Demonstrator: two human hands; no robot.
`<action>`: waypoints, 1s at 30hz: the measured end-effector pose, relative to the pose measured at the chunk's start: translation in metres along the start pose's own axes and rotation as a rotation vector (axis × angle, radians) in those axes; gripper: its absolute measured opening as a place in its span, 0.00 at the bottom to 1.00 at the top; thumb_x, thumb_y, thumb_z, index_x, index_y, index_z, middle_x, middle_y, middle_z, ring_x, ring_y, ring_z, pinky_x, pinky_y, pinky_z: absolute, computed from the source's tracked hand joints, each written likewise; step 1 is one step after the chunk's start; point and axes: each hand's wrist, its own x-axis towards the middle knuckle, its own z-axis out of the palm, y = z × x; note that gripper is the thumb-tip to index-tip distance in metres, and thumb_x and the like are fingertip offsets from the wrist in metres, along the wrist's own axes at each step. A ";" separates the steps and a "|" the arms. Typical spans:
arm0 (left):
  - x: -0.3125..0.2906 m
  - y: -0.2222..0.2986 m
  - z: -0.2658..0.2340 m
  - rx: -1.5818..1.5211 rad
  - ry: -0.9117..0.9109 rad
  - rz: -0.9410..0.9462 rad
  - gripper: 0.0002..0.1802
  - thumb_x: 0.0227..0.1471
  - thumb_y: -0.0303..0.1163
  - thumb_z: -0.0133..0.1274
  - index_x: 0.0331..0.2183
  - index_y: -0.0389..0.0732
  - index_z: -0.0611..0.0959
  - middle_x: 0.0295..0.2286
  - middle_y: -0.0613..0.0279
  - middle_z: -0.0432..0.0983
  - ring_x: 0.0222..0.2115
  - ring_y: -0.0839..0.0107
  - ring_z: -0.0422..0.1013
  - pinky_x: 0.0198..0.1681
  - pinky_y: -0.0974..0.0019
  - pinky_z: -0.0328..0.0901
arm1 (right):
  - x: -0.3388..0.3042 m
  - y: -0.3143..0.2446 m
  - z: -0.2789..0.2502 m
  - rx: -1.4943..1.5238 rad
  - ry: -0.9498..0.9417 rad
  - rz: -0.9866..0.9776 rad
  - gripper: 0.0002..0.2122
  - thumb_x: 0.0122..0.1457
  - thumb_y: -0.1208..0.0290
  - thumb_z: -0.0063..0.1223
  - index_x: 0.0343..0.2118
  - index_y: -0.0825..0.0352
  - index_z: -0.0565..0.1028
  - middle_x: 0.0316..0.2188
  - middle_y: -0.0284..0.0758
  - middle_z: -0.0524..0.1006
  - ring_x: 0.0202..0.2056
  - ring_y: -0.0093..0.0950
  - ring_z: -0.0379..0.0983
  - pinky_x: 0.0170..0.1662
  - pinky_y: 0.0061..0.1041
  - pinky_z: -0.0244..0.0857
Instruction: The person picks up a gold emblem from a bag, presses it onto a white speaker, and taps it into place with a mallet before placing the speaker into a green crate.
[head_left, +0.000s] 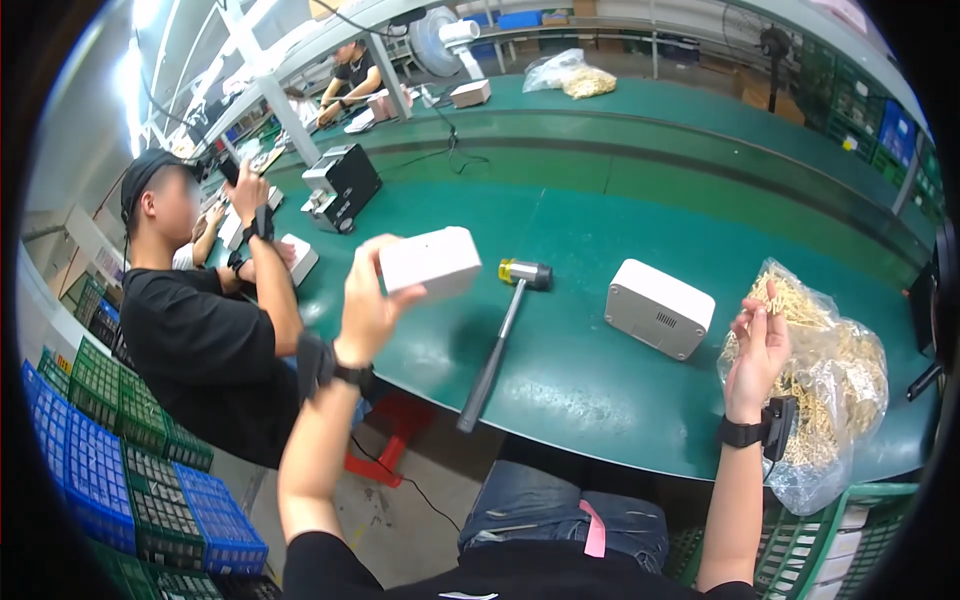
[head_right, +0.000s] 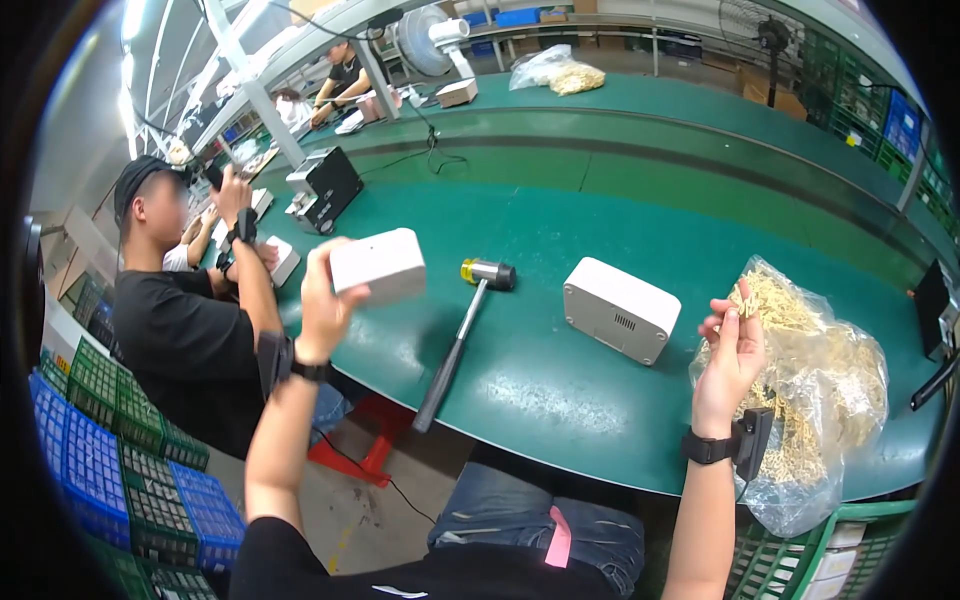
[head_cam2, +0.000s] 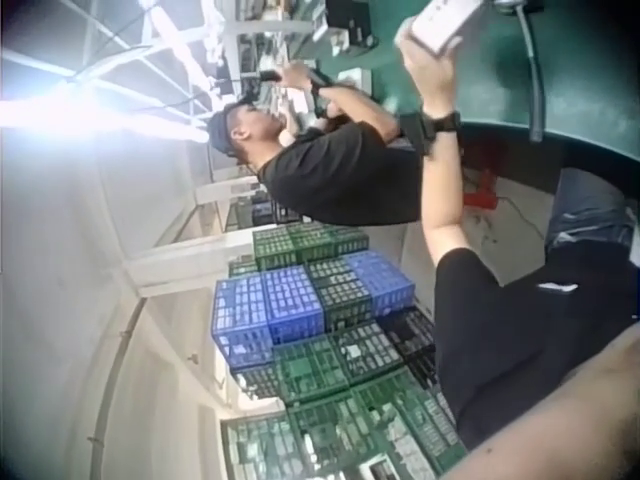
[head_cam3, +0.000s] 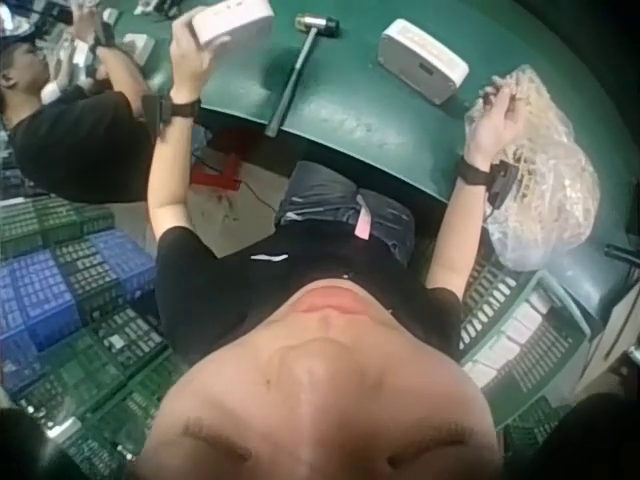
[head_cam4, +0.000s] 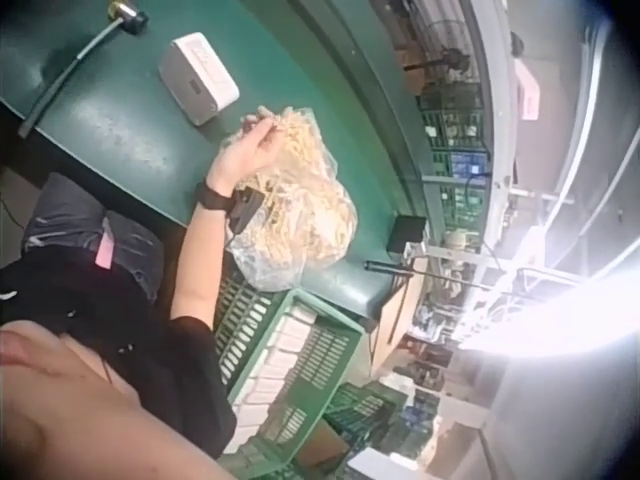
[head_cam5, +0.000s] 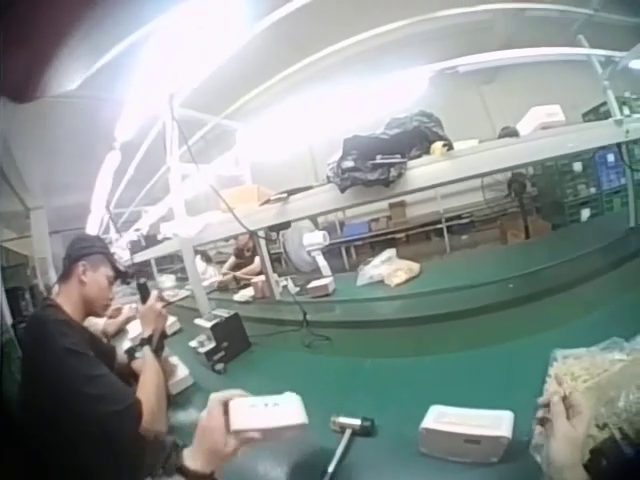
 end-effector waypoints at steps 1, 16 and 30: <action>0.001 0.036 0.010 -0.128 0.050 -0.040 0.38 0.41 0.51 0.65 0.43 0.30 0.73 0.40 0.50 0.74 0.41 0.55 0.73 0.44 0.63 0.67 | 0.002 0.001 -0.010 0.011 -0.015 -0.020 0.20 0.65 0.75 0.42 0.60 0.70 0.62 0.38 0.30 0.72 0.34 0.15 0.65 0.38 0.15 0.62; -0.007 0.162 0.124 -0.065 -0.558 0.336 0.33 0.46 0.43 0.61 0.50 0.36 0.73 0.37 0.58 0.75 0.35 0.65 0.71 0.36 0.65 0.66 | -0.035 -0.083 0.078 -0.593 -0.768 -0.768 0.16 0.53 0.87 0.52 0.46 0.68 0.74 0.35 0.39 0.77 0.33 0.30 0.75 0.35 0.24 0.68; -0.043 0.167 0.090 -0.697 -0.193 -0.092 0.12 0.42 0.20 0.63 0.33 0.32 0.81 0.34 0.54 0.78 0.34 0.60 0.76 0.36 0.65 0.70 | -0.042 -0.040 0.066 -0.387 -1.024 -0.818 0.12 0.42 0.82 0.60 0.33 0.70 0.77 0.28 0.37 0.79 0.24 0.30 0.76 0.25 0.24 0.66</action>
